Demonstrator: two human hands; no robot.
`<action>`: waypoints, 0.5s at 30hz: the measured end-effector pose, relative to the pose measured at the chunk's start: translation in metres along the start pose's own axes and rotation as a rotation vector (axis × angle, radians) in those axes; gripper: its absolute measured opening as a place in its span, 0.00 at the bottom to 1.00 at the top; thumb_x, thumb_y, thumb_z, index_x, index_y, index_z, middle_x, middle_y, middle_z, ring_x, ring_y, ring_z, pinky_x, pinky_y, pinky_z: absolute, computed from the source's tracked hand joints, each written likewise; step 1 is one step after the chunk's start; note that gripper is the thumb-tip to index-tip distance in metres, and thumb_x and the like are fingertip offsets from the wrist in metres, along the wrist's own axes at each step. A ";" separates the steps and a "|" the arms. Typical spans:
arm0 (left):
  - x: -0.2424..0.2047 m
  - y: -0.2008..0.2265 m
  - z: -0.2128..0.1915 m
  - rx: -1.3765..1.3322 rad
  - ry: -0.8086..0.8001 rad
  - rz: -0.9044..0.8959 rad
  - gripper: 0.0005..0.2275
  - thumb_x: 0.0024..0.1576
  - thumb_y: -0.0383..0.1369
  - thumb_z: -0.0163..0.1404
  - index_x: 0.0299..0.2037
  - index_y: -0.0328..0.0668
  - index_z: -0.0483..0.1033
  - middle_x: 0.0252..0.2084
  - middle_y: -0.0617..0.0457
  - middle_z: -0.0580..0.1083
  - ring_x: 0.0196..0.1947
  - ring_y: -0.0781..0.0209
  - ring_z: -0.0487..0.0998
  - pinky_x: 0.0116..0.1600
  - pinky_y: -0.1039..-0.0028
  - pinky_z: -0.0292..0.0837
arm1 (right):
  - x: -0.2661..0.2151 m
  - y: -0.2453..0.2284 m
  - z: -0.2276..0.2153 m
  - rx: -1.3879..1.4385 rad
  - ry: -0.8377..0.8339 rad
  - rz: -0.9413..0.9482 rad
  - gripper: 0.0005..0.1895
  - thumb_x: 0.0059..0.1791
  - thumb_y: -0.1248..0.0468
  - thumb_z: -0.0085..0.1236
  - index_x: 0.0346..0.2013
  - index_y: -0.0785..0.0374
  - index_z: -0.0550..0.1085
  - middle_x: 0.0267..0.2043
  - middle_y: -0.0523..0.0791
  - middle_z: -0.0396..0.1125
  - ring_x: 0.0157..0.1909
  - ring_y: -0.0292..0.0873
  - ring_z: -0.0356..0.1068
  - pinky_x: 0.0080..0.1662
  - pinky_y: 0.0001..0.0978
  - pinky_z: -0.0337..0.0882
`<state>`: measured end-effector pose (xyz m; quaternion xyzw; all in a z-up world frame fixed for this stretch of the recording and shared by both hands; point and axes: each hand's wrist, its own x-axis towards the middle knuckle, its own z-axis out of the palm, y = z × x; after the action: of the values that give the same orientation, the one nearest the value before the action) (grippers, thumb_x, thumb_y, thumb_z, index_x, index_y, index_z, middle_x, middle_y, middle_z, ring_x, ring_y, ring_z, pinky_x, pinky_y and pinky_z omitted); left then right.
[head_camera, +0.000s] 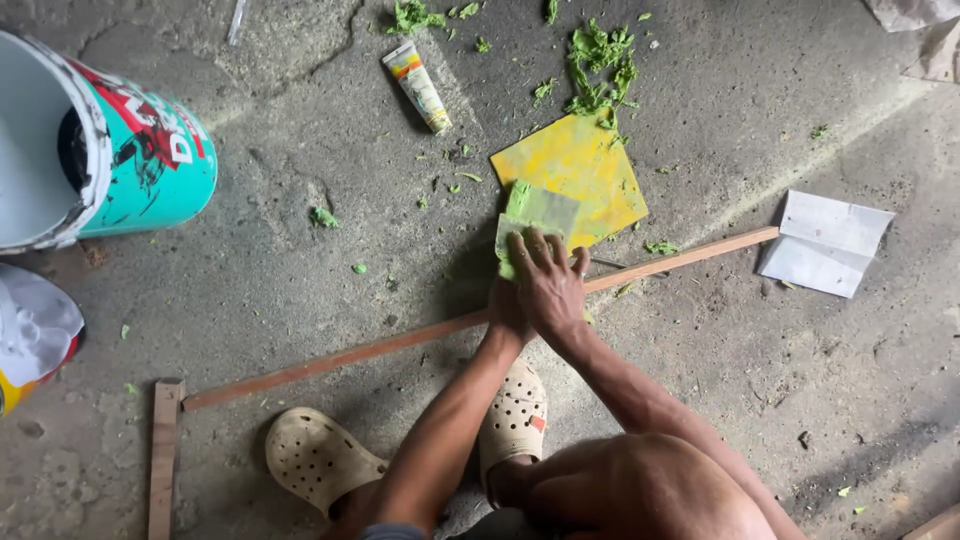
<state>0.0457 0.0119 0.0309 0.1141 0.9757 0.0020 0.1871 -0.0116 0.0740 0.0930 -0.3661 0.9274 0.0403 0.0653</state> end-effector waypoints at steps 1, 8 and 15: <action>0.004 0.000 0.000 -0.002 0.001 0.000 0.22 0.66 0.49 0.35 0.70 0.63 0.64 0.69 0.67 0.67 0.74 0.65 0.58 0.81 0.52 0.36 | 0.003 0.006 0.000 -0.002 -0.001 -0.001 0.31 0.47 0.72 0.57 0.63 0.49 0.70 0.64 0.48 0.67 0.64 0.51 0.62 0.59 0.60 0.53; 0.015 0.005 0.011 -0.295 0.172 -0.090 0.30 0.58 0.56 0.41 0.68 0.52 0.67 0.70 0.57 0.66 0.74 0.56 0.58 0.79 0.50 0.40 | 0.008 0.041 0.046 -0.053 0.028 -0.130 0.41 0.37 0.75 0.57 0.65 0.46 0.69 0.68 0.46 0.65 0.66 0.52 0.59 0.56 0.60 0.52; 0.035 0.009 -0.001 -0.569 0.383 -0.192 0.39 0.49 0.63 0.47 0.65 0.42 0.70 0.70 0.47 0.66 0.74 0.48 0.58 0.78 0.48 0.44 | 0.021 0.038 0.036 -0.012 0.019 -0.077 0.46 0.40 0.71 0.56 0.73 0.40 0.62 0.75 0.44 0.58 0.72 0.57 0.56 0.60 0.76 0.50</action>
<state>0.0156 0.0284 0.0199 -0.0371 0.9597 0.2776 0.0246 -0.0496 0.0915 0.0554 -0.4022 0.9130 0.0399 0.0558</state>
